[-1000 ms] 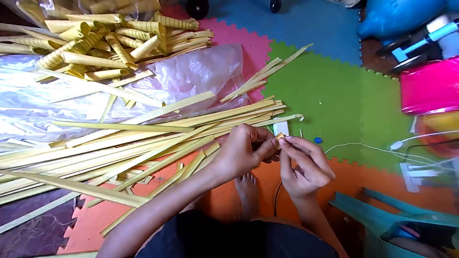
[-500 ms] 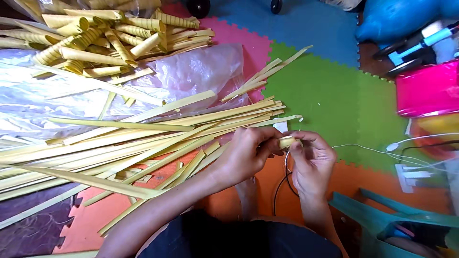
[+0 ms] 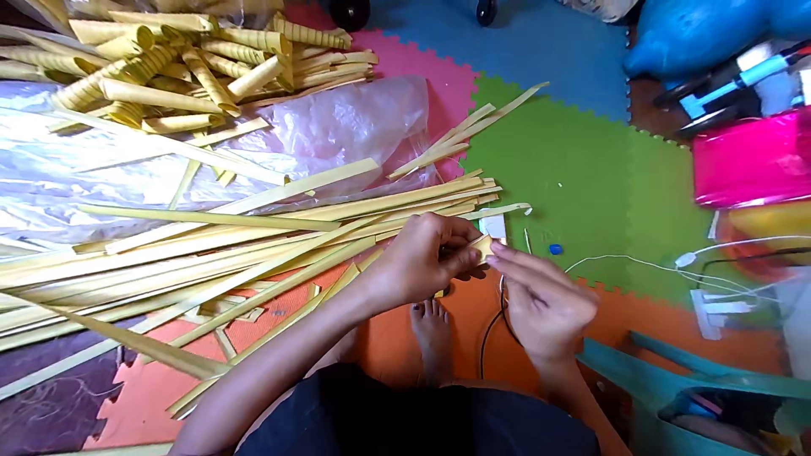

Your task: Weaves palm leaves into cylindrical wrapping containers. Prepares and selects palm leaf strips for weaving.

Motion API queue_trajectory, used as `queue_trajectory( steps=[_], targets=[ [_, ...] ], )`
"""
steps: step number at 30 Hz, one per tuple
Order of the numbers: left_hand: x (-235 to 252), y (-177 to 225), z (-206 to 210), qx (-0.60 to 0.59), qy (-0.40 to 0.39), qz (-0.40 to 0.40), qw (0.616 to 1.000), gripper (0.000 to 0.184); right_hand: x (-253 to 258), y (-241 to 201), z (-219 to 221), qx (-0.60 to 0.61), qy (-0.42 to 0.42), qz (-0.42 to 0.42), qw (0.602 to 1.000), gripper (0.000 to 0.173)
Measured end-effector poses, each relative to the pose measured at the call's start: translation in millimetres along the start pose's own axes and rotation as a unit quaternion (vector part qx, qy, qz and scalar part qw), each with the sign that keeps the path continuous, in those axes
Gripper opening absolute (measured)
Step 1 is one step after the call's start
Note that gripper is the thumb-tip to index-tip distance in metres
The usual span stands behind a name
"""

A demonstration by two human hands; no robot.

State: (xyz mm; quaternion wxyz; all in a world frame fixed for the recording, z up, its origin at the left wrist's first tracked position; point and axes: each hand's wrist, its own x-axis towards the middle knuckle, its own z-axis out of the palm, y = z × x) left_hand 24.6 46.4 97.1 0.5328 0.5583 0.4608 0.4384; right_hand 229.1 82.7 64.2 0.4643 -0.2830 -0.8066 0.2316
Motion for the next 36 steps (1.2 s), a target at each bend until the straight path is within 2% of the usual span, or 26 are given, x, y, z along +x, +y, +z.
queue_trajectory(
  steps=[3,5,6,8,11,13,15,16,19,22,23,25,27,28,31,32,33,34,36],
  targets=[
    [2.2,2.4,8.2,0.072,0.032,-0.001,0.997,0.009,13.1,1.7,-8.3,0.164,-0.059,0.178,0.968,0.027],
    [4.2,4.1,15.2,0.127,0.046,0.010,0.991,0.013,14.8,3.5,-3.5,0.199,-0.043,0.215,0.955,0.021],
    [5.2,3.4,18.7,0.158,0.053,0.025,0.986,0.014,14.4,3.8,0.5,0.192,-0.020,0.209,0.959,0.015],
    [6.8,0.6,25.7,0.202,0.068,0.056,0.975,0.013,11.3,3.6,7.4,0.169,0.018,0.192,0.967,0.016],
    [8.5,-5.6,28.3,0.211,0.089,0.069,0.971,0.008,9.8,7.3,6.7,0.188,0.010,0.206,0.960,0.015],
    [8.7,-6.9,20.6,0.144,0.065,0.039,0.987,0.009,10.5,12.2,-2.7,0.239,-0.050,0.213,0.946,0.012],
    [9.4,-8.5,13.0,0.020,0.003,-0.001,1.000,0.012,10.2,14.0,-11.4,0.279,-0.116,0.189,0.934,0.026],
    [9.8,-9.5,11.6,-0.034,-0.028,-0.023,0.999,0.014,8.7,13.7,-11.4,0.280,-0.118,0.174,0.937,0.030],
    [12.7,-12.0,16.8,-0.101,-0.061,-0.054,0.991,0.017,0.6,10.1,-1.7,0.229,-0.035,0.152,0.961,0.019],
    [13.1,-18.0,21.6,-0.102,-0.040,-0.008,0.994,0.012,-2.7,7.3,8.5,0.214,0.043,0.148,0.965,0.007],
    [12.2,-19.8,21.8,-0.076,-0.037,0.017,0.996,0.011,-2.3,6.6,9.6,0.208,0.053,0.148,0.966,0.004],
    [10.2,-19.5,24.1,0.049,-0.004,0.074,0.996,0.013,-0.7,7.6,9.5,0.192,0.060,0.148,0.968,0.003],
    [10.9,-18.7,28.7,0.196,0.054,0.160,0.966,0.012,0.8,9.5,10.3,0.192,0.062,0.160,0.966,0.004],
    [11.5,-19.9,31.1,0.268,0.083,0.208,0.937,0.011,0.8,10.7,11.1,0.204,0.063,0.175,0.961,0.005],
    [10.8,-25.5,33.4,0.467,0.143,0.320,0.812,0.014,2.4,8.3,10.9,0.251,0.061,0.248,0.934,0.012],
    [10.2,-27.8,34.3,0.498,0.152,0.328,0.788,0.016,3.7,6.4,9.9,0.253,0.056,0.256,0.931,0.013],
    [9.4,-29.5,34.9,0.503,0.152,0.320,0.788,0.016,4.7,5.2,8.6,0.242,0.046,0.253,0.936,0.015],
    [8.7,-29.3,34.3,0.481,0.143,0.299,0.812,0.016,5.3,5.1,7.4,0.229,0.035,0.243,0.942,0.018],
    [9.5,-22.6,30.0,0.368,0.122,0.219,0.895,0.013,5.6,7.1,5.2,0.204,0.020,0.220,0.954,0.024]
  ],
)
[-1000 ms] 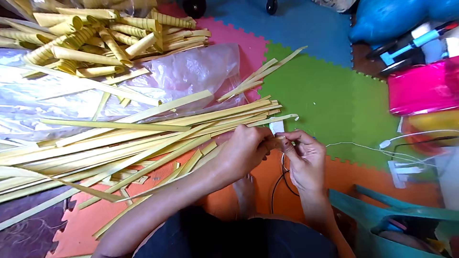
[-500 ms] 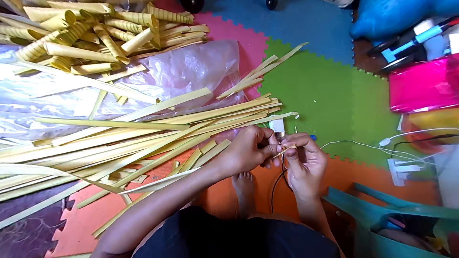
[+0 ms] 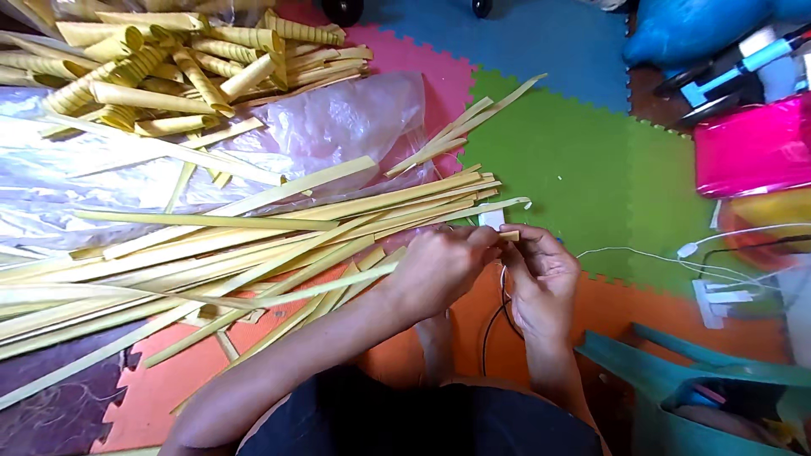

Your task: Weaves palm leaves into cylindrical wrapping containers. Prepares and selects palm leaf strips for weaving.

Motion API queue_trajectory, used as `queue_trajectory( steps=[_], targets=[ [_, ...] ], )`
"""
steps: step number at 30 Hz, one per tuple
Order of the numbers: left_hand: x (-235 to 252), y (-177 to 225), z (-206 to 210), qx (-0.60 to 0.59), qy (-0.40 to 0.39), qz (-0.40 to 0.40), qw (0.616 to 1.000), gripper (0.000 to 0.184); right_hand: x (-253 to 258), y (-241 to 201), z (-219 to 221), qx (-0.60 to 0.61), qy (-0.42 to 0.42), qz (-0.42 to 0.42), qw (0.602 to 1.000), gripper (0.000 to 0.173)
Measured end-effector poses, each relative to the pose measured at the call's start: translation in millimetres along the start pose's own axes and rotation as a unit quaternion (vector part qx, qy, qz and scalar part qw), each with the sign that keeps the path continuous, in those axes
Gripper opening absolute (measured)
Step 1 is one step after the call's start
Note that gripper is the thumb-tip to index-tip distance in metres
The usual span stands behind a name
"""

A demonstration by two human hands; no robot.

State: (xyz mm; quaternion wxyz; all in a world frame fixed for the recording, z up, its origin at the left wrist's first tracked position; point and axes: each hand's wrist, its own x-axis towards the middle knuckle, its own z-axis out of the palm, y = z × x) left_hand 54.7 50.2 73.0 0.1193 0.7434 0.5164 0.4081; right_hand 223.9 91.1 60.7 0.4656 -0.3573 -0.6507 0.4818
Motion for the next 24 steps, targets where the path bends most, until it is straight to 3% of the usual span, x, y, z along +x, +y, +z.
queue_trajectory(
  steps=[4,9,14,16,18,21,24],
  targets=[
    [8.2,4.3,-18.4,-0.093,-0.065,-0.145,0.983,0.008,-4.8,3.7,5.5,0.015,0.009,-0.009,1.000,0.026],
    [7.2,3.4,-20.7,-0.153,-0.101,-0.175,0.967,0.013,-6.1,2.3,11.1,0.005,0.047,-0.027,0.998,0.026],
    [3.3,-2.2,-13.5,-0.272,-0.057,-0.192,0.941,0.012,-7.9,-9.2,16.0,0.159,0.066,0.144,0.974,0.023],
    [2.5,-2.6,-14.8,-0.331,-0.073,-0.212,0.917,0.007,-8.3,-5.7,17.6,0.119,0.096,0.068,0.986,0.021],
    [4.4,0.0,-22.3,-0.397,-0.118,-0.239,0.878,0.010,-8.5,0.1,14.9,-0.021,0.119,-0.092,0.988,0.018],
    [8.4,6.9,-32.3,-0.475,-0.141,-0.288,0.820,0.031,-12.7,5.6,14.2,-0.185,0.129,-0.270,0.936,0.008],
    [10.5,9.4,-37.8,-0.504,-0.138,-0.326,0.788,0.036,-15.2,13.4,11.0,-0.237,0.077,-0.342,0.906,0.009]
  ],
)
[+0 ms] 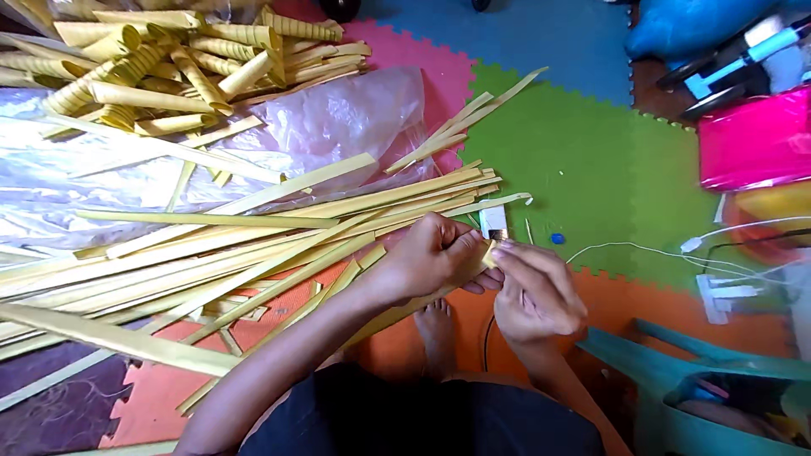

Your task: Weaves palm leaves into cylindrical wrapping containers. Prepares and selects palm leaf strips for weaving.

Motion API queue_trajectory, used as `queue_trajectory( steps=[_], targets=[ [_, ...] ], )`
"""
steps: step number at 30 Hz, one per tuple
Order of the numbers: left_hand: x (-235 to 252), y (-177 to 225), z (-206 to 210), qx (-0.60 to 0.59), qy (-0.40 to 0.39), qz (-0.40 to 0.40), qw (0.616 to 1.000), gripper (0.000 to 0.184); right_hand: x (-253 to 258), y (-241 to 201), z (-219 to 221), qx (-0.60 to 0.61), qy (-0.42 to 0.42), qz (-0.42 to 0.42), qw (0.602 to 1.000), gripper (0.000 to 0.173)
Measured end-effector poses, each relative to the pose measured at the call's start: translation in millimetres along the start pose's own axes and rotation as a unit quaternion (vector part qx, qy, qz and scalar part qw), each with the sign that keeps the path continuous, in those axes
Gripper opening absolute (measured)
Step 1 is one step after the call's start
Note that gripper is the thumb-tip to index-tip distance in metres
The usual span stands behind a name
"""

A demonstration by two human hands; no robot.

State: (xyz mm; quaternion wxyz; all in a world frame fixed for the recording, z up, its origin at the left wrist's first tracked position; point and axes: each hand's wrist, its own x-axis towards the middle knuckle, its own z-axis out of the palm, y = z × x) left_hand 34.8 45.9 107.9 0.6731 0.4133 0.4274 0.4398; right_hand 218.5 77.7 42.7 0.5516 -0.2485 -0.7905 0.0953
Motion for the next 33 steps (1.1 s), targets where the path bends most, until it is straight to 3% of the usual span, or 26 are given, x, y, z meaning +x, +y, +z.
queue_trajectory(
  steps=[5,9,11,13,15,17,19,21,24,27,29,32,33],
  targets=[
    [-1.7,-2.9,-9.0,0.045,-0.024,0.022,0.998,0.015,-3.6,6.8,-12.3,0.000,-0.100,-0.020,0.995,0.016],
    [3.4,-12.0,-10.8,0.072,-0.021,0.059,0.995,0.015,20.5,-0.9,-19.3,0.120,-0.122,0.191,0.967,0.016],
    [6.3,-15.5,-7.2,0.105,0.000,0.066,0.992,0.009,28.7,-3.7,-17.1,0.166,-0.130,0.266,0.941,0.028],
    [8.6,-17.5,-4.2,0.117,0.018,0.049,0.992,0.016,24.1,-5.3,-10.0,0.113,-0.088,0.225,0.964,0.026],
    [8.2,-14.3,-6.3,0.110,0.022,0.011,0.994,0.032,12.7,-6.9,-4.9,0.012,-0.071,0.106,0.992,0.015],
    [3.5,-10.3,-8.7,0.097,0.034,-0.009,0.995,0.043,2.1,-9.2,-3.1,-0.033,-0.094,0.009,0.995,0.009],
    [-0.2,-9.2,-14.4,0.078,-0.004,0.009,0.997,0.035,0.1,-8.4,-3.5,-0.039,-0.112,-0.015,0.993,0.010],
    [0.7,-11.7,-19.8,0.075,-0.055,0.032,0.995,0.014,6.1,-8.4,-6.7,0.004,-0.118,0.039,0.992,0.006],
    [4.6,-16.6,-16.1,0.124,-0.042,0.076,0.989,0.013,25.3,-6.9,-16.4,0.089,-0.154,0.190,0.966,0.018],
    [6.9,-16.8,-6.2,0.175,-0.022,0.072,0.982,0.017,34.1,-2.3,-16.9,0.097,-0.201,0.283,0.933,0.025],
    [7.1,-16.1,-6.0,0.111,-0.056,0.030,0.992,0.028,29.5,0.8,-15.3,0.115,-0.166,0.294,0.934,0.014],
    [3.2,-19.0,-10.0,-0.083,-0.139,-0.076,0.984,0.060,21.3,1.1,-18.3,0.168,-0.137,0.272,0.938,0.010],
    [3.3,-21.7,-11.1,-0.107,-0.152,-0.098,0.978,0.058,18.6,1.0,-19.5,0.182,-0.133,0.266,0.937,0.009]
  ],
)
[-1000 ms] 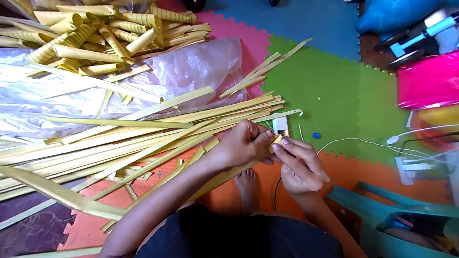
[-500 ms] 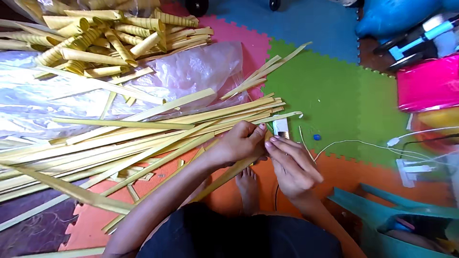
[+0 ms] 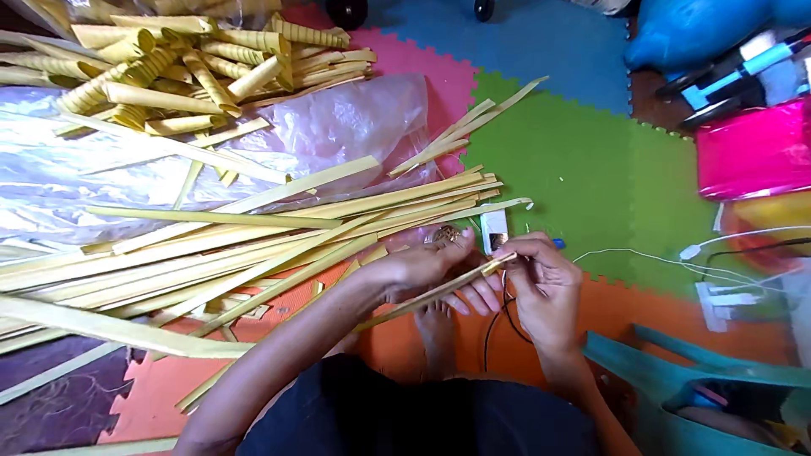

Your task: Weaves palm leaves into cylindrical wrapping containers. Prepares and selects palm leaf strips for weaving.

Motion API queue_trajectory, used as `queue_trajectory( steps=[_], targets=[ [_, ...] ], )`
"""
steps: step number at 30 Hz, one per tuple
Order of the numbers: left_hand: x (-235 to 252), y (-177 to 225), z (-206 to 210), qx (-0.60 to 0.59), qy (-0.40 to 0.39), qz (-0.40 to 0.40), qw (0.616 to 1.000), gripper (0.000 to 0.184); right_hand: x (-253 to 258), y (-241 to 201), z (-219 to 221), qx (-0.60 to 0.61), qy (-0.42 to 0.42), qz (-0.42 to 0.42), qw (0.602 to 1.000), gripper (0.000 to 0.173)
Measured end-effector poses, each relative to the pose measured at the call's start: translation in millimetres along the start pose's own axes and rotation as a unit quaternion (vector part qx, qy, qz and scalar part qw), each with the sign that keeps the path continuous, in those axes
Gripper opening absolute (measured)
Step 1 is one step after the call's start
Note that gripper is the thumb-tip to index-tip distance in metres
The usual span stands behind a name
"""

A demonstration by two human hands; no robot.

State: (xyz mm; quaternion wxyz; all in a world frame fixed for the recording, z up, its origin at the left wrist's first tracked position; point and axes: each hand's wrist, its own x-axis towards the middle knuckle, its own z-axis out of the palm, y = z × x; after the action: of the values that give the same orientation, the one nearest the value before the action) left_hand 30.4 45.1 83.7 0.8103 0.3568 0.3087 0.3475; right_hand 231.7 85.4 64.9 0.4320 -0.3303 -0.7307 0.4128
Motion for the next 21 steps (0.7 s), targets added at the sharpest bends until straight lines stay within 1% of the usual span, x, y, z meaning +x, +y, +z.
queue_trajectory(
  steps=[1,2,3,5,6,8,9,10,11,12,13,14,15,16,17,19,20,21],
  targets=[
    [1.2,-1.9,-2.0,0.009,0.001,-0.004,1.000,0.046,-2.4,1.9,-0.5,0.015,-0.002,-0.004,1.000,0.009],
    [2.7,-2.6,-3.9,0.045,0.011,0.004,0.999,0.033,-4.9,4.6,-1.3,0.036,-0.008,-0.002,0.999,0.012],
    [4.2,-2.9,-4.6,0.099,0.032,0.026,0.994,0.025,-7.8,7.5,-2.3,0.069,-0.019,0.010,0.997,0.015],
    [5.7,-2.6,-5.6,0.220,0.091,0.074,0.968,0.017,-12.2,8.2,-1.9,0.181,-0.040,0.068,0.980,0.025],
    [5.7,-2.5,-6.4,0.249,0.108,0.094,0.958,0.016,-14.0,5.6,0.2,0.239,-0.036,0.108,0.964,0.024],
    [3.5,0.9,-8.2,0.260,0.103,0.116,0.953,0.008,-15.9,-1.8,5.5,0.338,0.003,0.204,0.919,0.011],
    [2.3,2.6,-8.8,0.258,0.093,0.123,0.954,0.004,-16.2,-5.6,7.2,0.376,0.024,0.259,0.889,0.011],
    [2.4,2.2,-8.9,0.268,0.091,0.135,0.950,0.006,-16.5,-8.7,8.1,0.416,0.039,0.313,0.853,0.018],
    [3.6,0.8,-8.2,0.287,0.100,0.149,0.941,0.008,-16.4,-10.3,8.6,0.457,0.045,0.358,0.813,0.025],
    [5.0,-0.3,-6.5,0.309,0.119,0.158,0.930,0.011,-16.6,-10.4,8.7,0.494,0.041,0.391,0.775,0.029],
    [6.1,0.0,-4.3,0.332,0.140,0.157,0.919,0.014,-17.4,-9.5,8.8,0.518,0.029,0.410,0.750,0.028],
    [7.0,0.8,-2.4,0.351,0.158,0.153,0.910,0.017,-18.5,-9.1,9.7,0.524,0.015,0.417,0.742,0.027],
    [7.7,1.5,-0.9,0.365,0.174,0.148,0.903,0.017,-19.7,-9.2,11.0,0.515,-0.003,0.414,0.751,0.025],
    [8.1,2.1,0.2,0.375,0.186,0.145,0.897,0.016,-20.2,-11.0,13.4,0.482,-0.010,0.405,0.777,0.027],
    [8.3,2.7,0.9,0.382,0.191,0.146,0.892,0.016,-20.9,-12.6,16.3,0.427,-0.008,0.385,0.818,0.028],
    [8.7,1.9,0.9,0.389,0.189,0.150,0.889,0.014,-25.8,-7.7,20.9,0.287,0.007,0.301,0.910,0.026],
    [9.0,1.3,1.0,0.392,0.186,0.150,0.888,0.014,-28.8,-1.8,21.4,0.241,0.021,0.254,0.937,0.025],
    [9.3,0.7,1.1,0.395,0.184,0.146,0.888,0.014,-30.6,2.9,21.2,0.219,0.032,0.220,0.950,0.025]
  ],
)
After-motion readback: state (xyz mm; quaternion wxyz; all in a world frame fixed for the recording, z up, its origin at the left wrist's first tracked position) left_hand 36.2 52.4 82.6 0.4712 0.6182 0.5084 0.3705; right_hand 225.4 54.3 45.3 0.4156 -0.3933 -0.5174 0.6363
